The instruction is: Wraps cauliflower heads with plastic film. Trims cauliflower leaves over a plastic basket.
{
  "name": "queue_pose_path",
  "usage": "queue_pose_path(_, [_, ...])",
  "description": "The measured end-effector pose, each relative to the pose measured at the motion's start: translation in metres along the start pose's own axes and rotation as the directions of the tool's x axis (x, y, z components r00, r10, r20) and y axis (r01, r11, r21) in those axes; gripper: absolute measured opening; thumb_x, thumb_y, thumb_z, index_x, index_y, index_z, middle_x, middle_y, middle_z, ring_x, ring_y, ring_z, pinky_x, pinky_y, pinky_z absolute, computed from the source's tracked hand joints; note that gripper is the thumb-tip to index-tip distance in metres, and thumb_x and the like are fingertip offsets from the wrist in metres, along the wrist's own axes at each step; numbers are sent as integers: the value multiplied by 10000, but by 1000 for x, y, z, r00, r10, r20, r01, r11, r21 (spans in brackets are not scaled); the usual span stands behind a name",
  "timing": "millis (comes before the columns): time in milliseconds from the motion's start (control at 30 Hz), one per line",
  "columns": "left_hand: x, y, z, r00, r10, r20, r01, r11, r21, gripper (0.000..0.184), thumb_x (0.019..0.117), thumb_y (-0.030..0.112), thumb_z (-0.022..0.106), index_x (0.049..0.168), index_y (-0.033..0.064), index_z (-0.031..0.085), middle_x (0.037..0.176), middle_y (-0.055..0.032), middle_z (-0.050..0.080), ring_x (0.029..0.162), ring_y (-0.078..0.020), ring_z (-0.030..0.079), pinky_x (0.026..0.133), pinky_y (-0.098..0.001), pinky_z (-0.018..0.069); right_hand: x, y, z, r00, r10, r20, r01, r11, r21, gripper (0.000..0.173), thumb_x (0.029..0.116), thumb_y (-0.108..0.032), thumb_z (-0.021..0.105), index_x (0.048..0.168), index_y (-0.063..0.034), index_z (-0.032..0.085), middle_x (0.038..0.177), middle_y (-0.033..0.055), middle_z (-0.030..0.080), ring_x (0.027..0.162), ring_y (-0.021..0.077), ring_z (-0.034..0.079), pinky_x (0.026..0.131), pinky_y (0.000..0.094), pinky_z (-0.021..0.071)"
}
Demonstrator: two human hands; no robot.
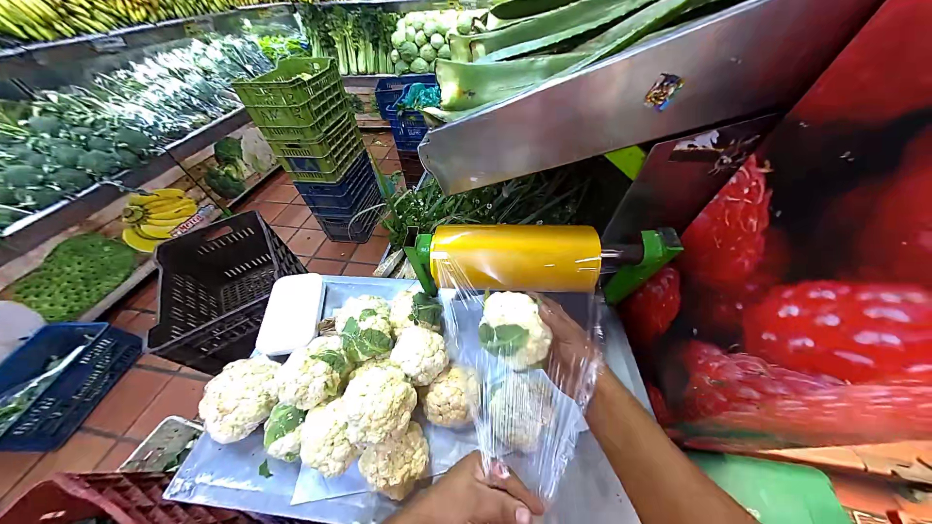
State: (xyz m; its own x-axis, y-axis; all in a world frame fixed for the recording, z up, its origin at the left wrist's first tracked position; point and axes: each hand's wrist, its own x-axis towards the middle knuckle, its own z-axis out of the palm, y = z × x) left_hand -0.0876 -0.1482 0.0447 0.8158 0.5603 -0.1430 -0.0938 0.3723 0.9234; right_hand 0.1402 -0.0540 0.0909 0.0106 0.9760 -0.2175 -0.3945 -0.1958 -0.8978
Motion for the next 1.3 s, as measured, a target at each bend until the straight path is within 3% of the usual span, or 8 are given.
queue_pose_path(133, [33,-5,-31,970,-175,-170,241,795,556,270,975,208,683,1162,23,741,1048,-76,757,855,-112,684,830,-348,565,-55,-6,6,996,-29,80,31,999,-21,580,922,-357,668,1443,-153,518,1109,116,697,887,201,713,733,379,620])
queue_pose_path(300, [52,58,-22,880,-231,-415,428,762,485,367,1017,-11,496,1354,-156,496,1311,-259,586,1201,-185,558,1076,-297,416,-110,23,-11,965,-175,197,208,965,-160,760,741,-395,883,1357,-56,596,1154,42,726,1008,143,714,864,349,621])
queue_pose_path(567, [62,46,-20,941,-313,-130,319,947,31,181,1014,150,568,991,37,708,871,-1,710,814,-69,664,783,-270,563,-149,66,-37,949,-191,251,277,887,-370,714,765,-397,870,1326,-54,592,1174,30,724,1058,129,704,902,340,615])
queue_pose_path(733, [10,37,-17,973,-225,-42,228,972,52,235,985,240,561,1085,94,715,981,57,723,902,-29,674,835,-271,574,-162,76,-36,914,-247,322,363,852,-377,637,734,-394,900,1294,-212,658,1360,-1,585,1263,104,557,1043,311,525])
queue_pose_path(900, [-21,41,-4,965,130,229,-211,901,380,494,1012,421,589,1152,-31,732,1335,-159,662,1284,-199,602,1108,-398,481,-169,23,-71,740,-56,670,474,750,-461,482,894,-379,778,1335,-229,655,1445,-2,565,1346,114,514,1133,344,461])
queue_pose_path(1033, [-38,50,11,920,210,332,-358,794,491,414,1022,384,604,1202,39,743,1377,-145,648,1339,-231,571,1136,-417,465,-158,-74,-75,813,-274,514,567,174,-805,305,974,-436,640,1196,-236,704,1109,-62,720,1006,75,685,855,339,599])
queue_pose_path(1200, [-47,49,31,875,308,372,-470,720,510,341,1021,327,626,1196,60,747,1353,-133,663,1319,-217,587,1115,-395,487,-90,-75,47,554,-121,824,756,-341,-558,982,692,-523,876,1535,-266,443,1614,158,362,1485,395,333,1166,627,308])
queue_pose_path(1300, [-60,48,39,898,263,352,-423,734,531,333,1014,280,631,1224,46,741,1379,-141,649,1363,-249,554,1172,-422,419,-13,-18,43,505,4,863,782,-426,-455,783,858,-116,745,1563,-229,424,1655,172,293,1525,430,244,1158,716,222])
